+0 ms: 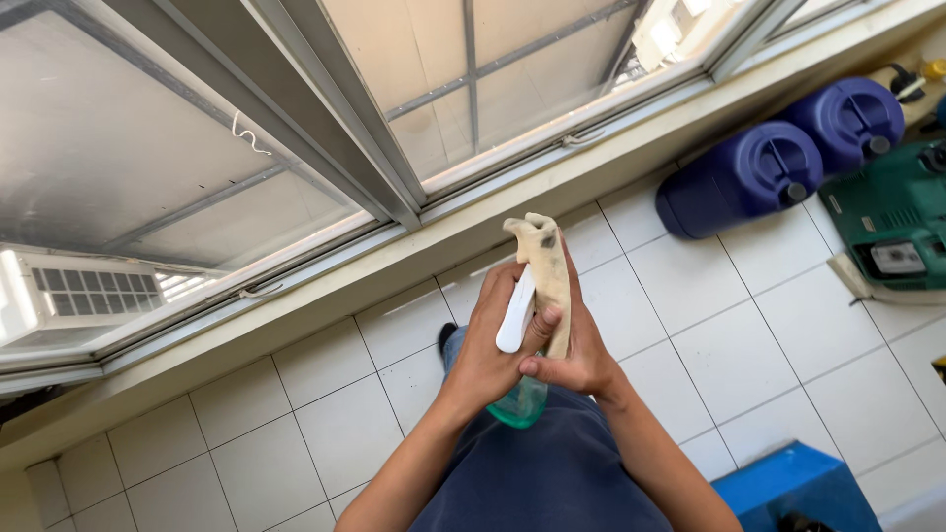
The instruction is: The person wipes translucent glass panels on an overhead structure with a cloth while holding a spray bottle.
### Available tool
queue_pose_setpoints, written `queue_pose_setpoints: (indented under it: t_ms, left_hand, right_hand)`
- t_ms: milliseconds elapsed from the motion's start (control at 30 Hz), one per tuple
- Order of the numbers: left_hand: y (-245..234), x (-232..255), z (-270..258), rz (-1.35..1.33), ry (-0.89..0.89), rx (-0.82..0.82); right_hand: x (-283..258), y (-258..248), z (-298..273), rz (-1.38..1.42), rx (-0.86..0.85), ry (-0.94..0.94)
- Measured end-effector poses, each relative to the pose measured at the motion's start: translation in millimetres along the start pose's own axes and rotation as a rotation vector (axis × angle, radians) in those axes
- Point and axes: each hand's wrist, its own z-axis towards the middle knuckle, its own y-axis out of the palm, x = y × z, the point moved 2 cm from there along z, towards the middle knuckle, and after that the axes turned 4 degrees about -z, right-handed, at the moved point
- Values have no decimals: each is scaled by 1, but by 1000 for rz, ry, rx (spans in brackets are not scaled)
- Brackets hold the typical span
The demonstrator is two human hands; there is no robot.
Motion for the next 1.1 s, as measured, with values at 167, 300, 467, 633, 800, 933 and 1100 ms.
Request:
queue_pose_setpoints:
  t_ms: [167,300,467,633,800,933,1100]
  left_hand:
    - [0,12,8,27,-85,-115]
    - [0,14,21,134,79,-108]
    - [-26,-2,42,-395,-186,128]
    - [-40,11,77,-183,103,127]
    - [-37,54,117,232,417,384]
    - [-43,100,149,210,664,541]
    - [-36,147,189,357,814,659]
  right_hand:
    - [54,-13,-8,693,188,431]
    - [41,-27,34,1163,242,442]
    - [18,-54,84,1159,200,373]
    - [29,-81,118,1069,184,207]
    - [35,-97,140,1209,121,134]
    - [48,-116,152,1194,159,217]
    - [68,-155,168,1216,21,253]
